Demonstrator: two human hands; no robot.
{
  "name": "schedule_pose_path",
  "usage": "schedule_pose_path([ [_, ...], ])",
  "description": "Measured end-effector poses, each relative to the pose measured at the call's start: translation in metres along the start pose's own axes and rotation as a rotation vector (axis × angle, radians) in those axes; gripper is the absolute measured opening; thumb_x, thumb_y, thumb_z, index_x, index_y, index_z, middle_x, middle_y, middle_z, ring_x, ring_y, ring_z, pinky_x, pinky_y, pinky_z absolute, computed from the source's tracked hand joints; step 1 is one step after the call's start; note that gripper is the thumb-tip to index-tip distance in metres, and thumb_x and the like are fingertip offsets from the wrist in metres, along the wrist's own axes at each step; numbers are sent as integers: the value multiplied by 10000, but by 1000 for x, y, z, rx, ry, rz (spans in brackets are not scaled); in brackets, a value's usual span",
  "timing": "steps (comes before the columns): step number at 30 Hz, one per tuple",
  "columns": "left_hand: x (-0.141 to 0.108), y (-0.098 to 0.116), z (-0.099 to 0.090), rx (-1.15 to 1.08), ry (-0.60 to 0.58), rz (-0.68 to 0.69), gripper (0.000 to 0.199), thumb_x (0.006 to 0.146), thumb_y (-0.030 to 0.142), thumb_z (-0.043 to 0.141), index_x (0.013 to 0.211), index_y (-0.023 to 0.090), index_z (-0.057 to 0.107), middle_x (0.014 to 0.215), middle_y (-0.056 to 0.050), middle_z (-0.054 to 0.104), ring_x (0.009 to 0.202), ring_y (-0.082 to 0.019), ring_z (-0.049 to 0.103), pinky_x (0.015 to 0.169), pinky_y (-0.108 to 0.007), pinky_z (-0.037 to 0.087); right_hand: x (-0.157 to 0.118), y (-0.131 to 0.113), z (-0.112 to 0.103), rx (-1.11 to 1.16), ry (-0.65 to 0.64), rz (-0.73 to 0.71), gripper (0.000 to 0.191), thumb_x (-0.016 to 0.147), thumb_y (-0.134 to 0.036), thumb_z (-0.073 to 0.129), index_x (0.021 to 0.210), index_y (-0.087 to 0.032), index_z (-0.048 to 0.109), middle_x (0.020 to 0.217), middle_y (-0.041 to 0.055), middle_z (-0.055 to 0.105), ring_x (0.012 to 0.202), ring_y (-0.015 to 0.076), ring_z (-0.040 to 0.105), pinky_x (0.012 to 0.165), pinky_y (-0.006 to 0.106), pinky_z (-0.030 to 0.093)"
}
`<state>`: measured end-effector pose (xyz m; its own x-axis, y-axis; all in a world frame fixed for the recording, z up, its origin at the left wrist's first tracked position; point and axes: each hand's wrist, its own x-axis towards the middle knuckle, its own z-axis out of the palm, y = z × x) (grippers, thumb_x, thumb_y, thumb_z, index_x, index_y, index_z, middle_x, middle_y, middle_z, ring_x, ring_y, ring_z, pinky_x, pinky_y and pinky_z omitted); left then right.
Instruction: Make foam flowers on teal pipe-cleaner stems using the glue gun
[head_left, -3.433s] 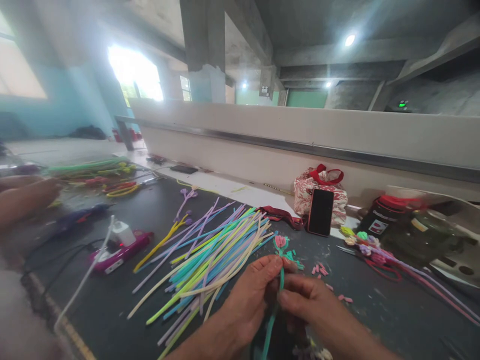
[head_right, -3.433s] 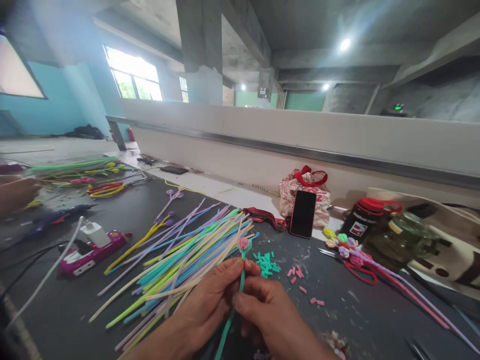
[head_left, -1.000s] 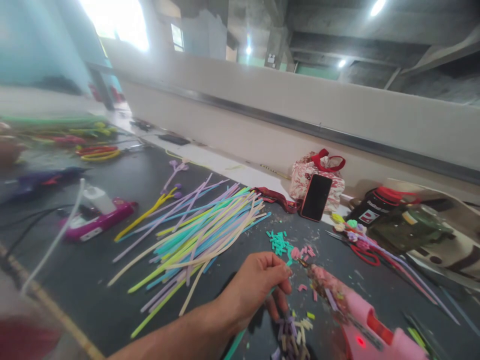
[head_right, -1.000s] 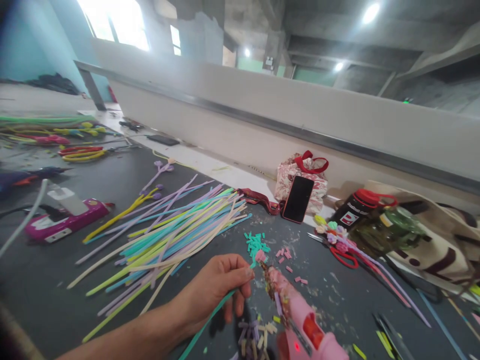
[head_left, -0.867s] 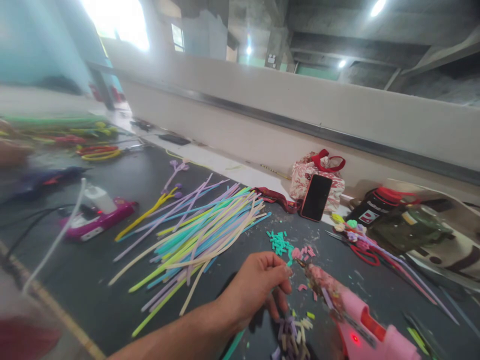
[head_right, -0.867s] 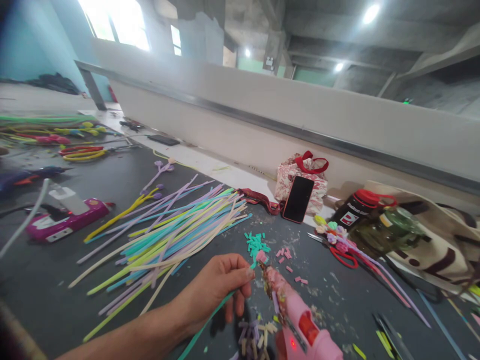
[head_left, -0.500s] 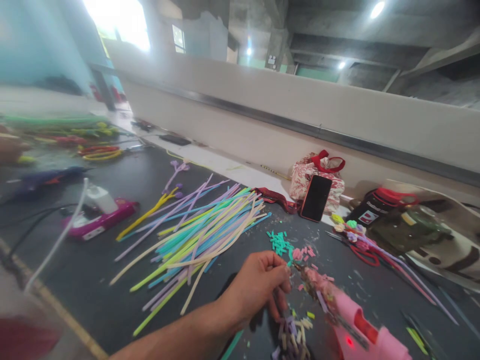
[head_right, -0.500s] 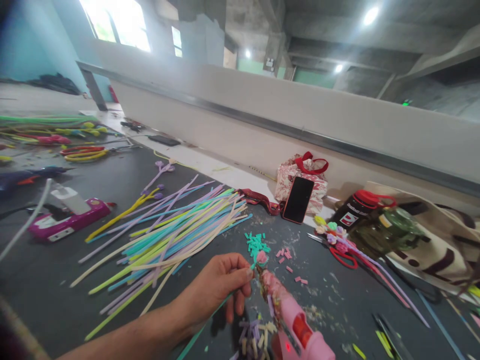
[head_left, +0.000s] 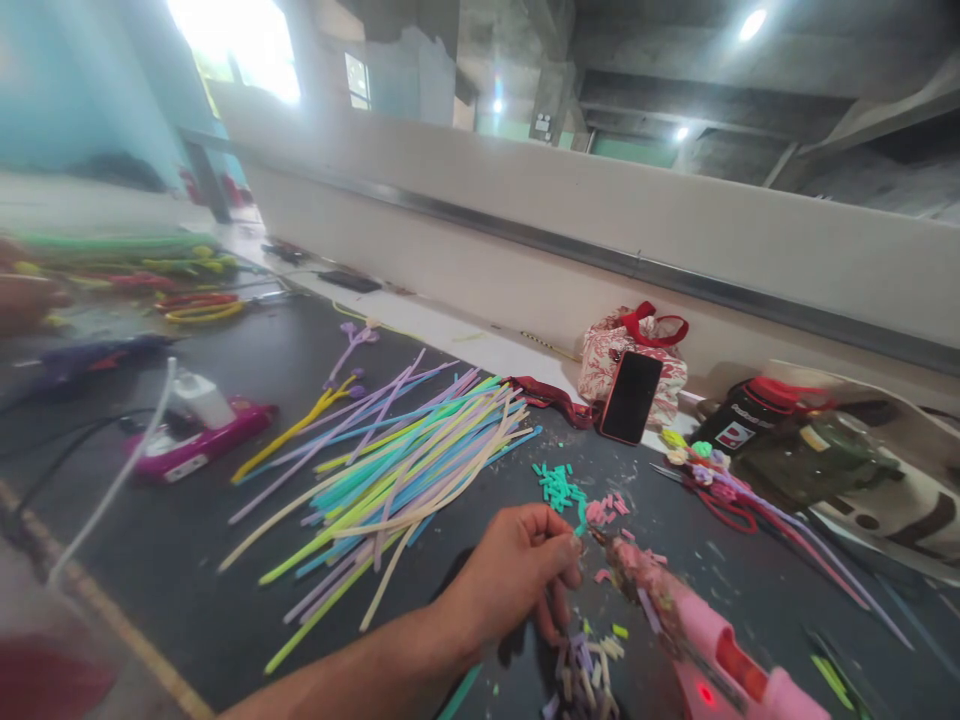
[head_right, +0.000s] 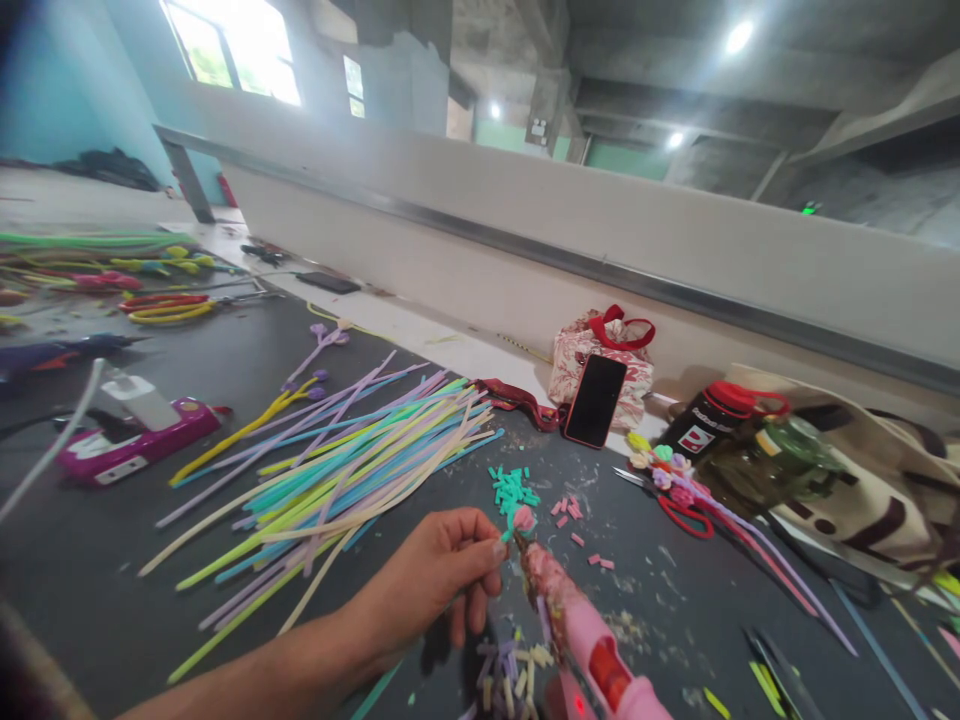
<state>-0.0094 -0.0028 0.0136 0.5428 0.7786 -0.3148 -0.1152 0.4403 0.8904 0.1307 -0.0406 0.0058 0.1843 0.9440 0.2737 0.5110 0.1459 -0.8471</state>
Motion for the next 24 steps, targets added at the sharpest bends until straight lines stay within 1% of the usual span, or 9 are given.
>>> schedule_pose_path([
  [4,0,-1,0,0,0,-1,183,688,326,561,665,164,478,528,51,538,340,-64,486,281,-145,360,1,4,-5,-5,13,32,438,834,-448,414,544,-217,647,463,-14,579,453,179,610,423,297,509],
  [8,0,-1,0,-8,2,0,163,697,305,549,672,160,480,529,51,538,332,-59,480,283,-143,368,0,6,0,-4,0,35,411,831,-430,427,551,-234,654,424,-26,544,439,182,605,430,306,516],
  [10,0,0,0,-11,2,5,140,704,282,537,675,158,479,531,49,539,329,-58,476,282,-143,370,-1,6,1,-3,-3,31,409,836,-408,428,544,-229,650,428,-24,546,444,176,607,439,300,518],
  [12,0,-1,0,-6,-1,8,133,708,270,532,669,155,478,531,43,544,330,-57,475,277,-139,362,-3,5,-1,-8,5,21,403,841,-394,423,554,-225,651,436,-23,551,432,172,602,418,289,508],
  [15,0,-1,0,8,2,0,154,709,286,542,655,157,476,522,44,542,330,-59,475,273,-136,351,-4,2,-5,-18,25,6,364,834,-399,438,598,-234,661,455,-24,563,422,178,596,388,292,499],
  [17,0,-1,0,7,5,-7,164,706,302,548,661,160,479,521,49,538,331,-60,478,275,-137,353,-4,-1,-4,-26,29,1,340,820,-406,464,602,-237,662,474,-21,577,443,189,604,396,305,508],
  [21,0,1,-1,5,3,-1,142,689,286,546,664,162,481,527,50,541,328,-59,478,279,-139,356,-6,-7,4,-101,33,-46,418,847,-421,416,569,-223,657,464,-20,568,472,181,615,434,298,519],
  [24,-1,1,0,6,0,6,148,690,291,546,659,163,479,531,48,541,333,-60,477,278,-140,353,-10,-11,5,-145,35,-78,476,877,-451,337,638,-218,676,511,-19,587,539,180,636,461,275,517],
])
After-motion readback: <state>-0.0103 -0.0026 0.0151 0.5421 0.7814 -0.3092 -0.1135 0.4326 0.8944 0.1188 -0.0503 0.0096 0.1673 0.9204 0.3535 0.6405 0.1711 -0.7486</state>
